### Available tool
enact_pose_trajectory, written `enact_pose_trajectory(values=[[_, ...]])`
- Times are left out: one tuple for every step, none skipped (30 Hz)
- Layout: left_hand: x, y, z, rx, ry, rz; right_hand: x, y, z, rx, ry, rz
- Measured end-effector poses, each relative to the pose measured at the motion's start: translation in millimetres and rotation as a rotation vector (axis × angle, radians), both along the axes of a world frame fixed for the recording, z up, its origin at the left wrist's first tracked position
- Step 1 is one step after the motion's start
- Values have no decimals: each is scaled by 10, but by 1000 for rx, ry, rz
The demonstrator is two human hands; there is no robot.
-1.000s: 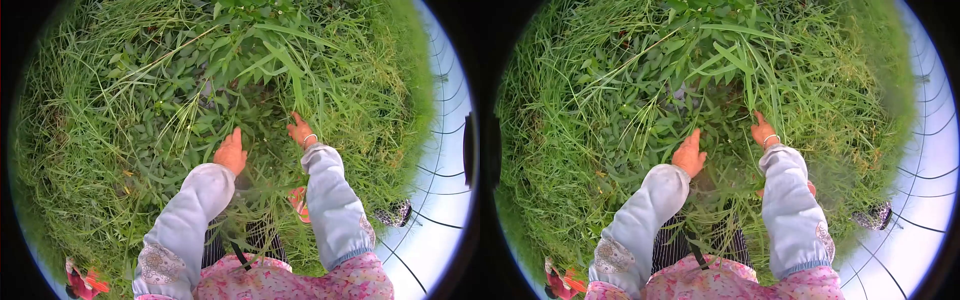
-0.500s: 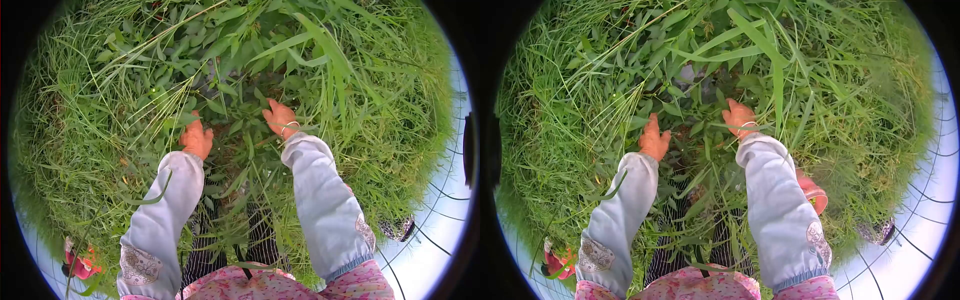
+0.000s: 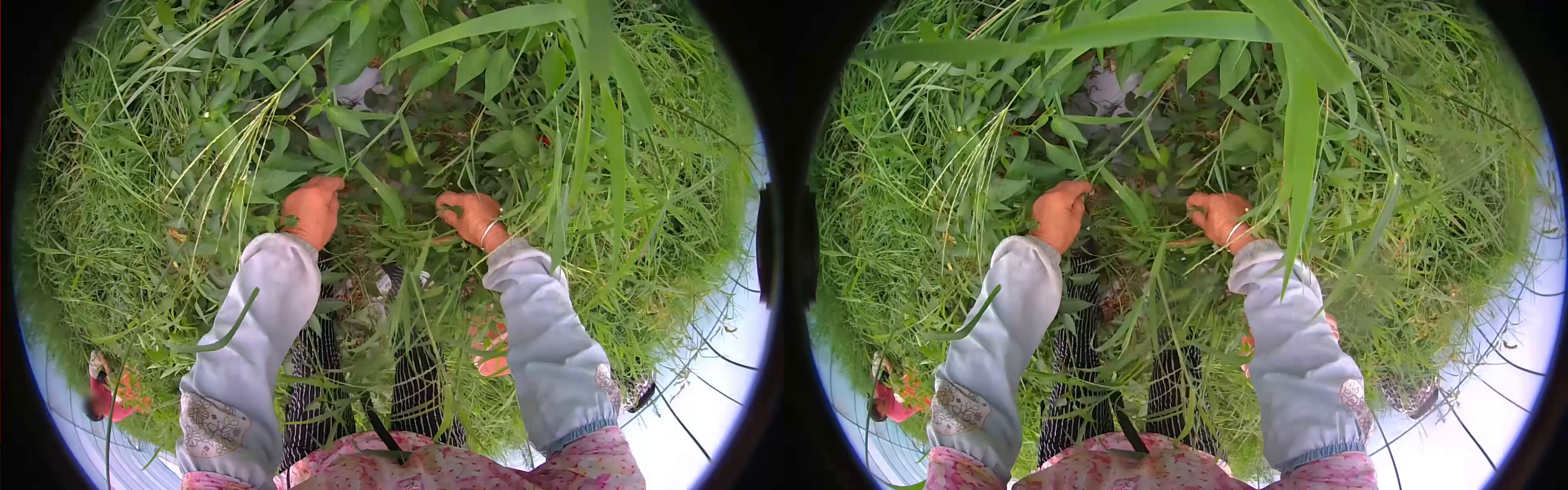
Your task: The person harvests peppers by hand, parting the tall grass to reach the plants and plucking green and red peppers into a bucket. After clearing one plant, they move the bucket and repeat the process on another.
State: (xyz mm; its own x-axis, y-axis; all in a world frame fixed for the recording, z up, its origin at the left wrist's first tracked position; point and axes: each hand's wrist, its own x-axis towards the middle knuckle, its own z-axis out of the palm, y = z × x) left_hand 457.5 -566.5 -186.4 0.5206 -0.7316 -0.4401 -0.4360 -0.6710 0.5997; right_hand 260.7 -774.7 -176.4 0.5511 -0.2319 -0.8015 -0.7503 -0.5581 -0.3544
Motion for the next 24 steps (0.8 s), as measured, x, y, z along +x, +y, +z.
enact_pose_trajectory(values=[[-28, -21, -26, 13, 11, -24, -9, 3, -17, -1, -12, -23], [-70, -45, -44, 63, -23, -81, -10, 8, -34, -1, -28, -47], [-120, -109, -20, 113, -56, -140, -13, 13, -44, 15, -53, -58], [-146, -156, -10, 161, -88, -201, -24, 15, -47, 30, -76, -71], [-159, -175, -39, 187, -99, -229, -31, 7, -55, 44, -97, -84], [-145, -240, -13, 262, -49, -246, -41, -2, -73, 48, -118, -99], [-134, -303, 4, 337, 5, -263, -63, 0, -88, 53, -134, -113], [-143, -345, 32, 414, 63, -281, -95, 11, -99, 60, -148, -128], [-164, -360, 61, 368, 111, -301, -110, 16, -93, 57, -139, -133], [-177, -367, 91, 321, 157, -320, -115, 15, -91, 55, -131, -138], [-192, -365, 101, 275, 201, -337, -111, 17, -88, 54, -126, -143], [-221, -355, 97, 206, 199, -394, -106, 15, -75, 70, -131, -161], [-267, -336, 93, 135, 196, -450, -101, 8, -54, 85, -135, -179], [-310, -322, 84, 62, 191, -506, -97, 3, -41, 99, -141, -198], [-346, -323, 66, 123, 324, -522, -98, -1, -41, 105, -142, -206], [-388, -310, 63, 94, 292, -546, -98, -8, -42, 110, -145, -214], [-439, -274, 79, 66, 260, -569, -103, -6, -38, 116, -146, -222], [-476, -250, 106, 38, 225, -592, -116, 1, -52, 107, -156, -211], [-512, -239, 129, 6, 277, -518, -139, 10, -78, 97, -168, -201], [-553, -218, 166, 39, 247, -499, -164, 18, -96, 87, -179, -192], [-590, -208, 235, 72, 218, -478, -192, 24, -102, 65, -199, -145], [-616, -224, 331, 106, 189, -457, -211, 35, -110, 67, -235, -131], [-642, -243, 440, 131, 215, -439, -233, 49, -118, 70, -269, -119], [-698, -225, 481, 95, 314, -355, -252, 63, -121, 73, -304, -107]])
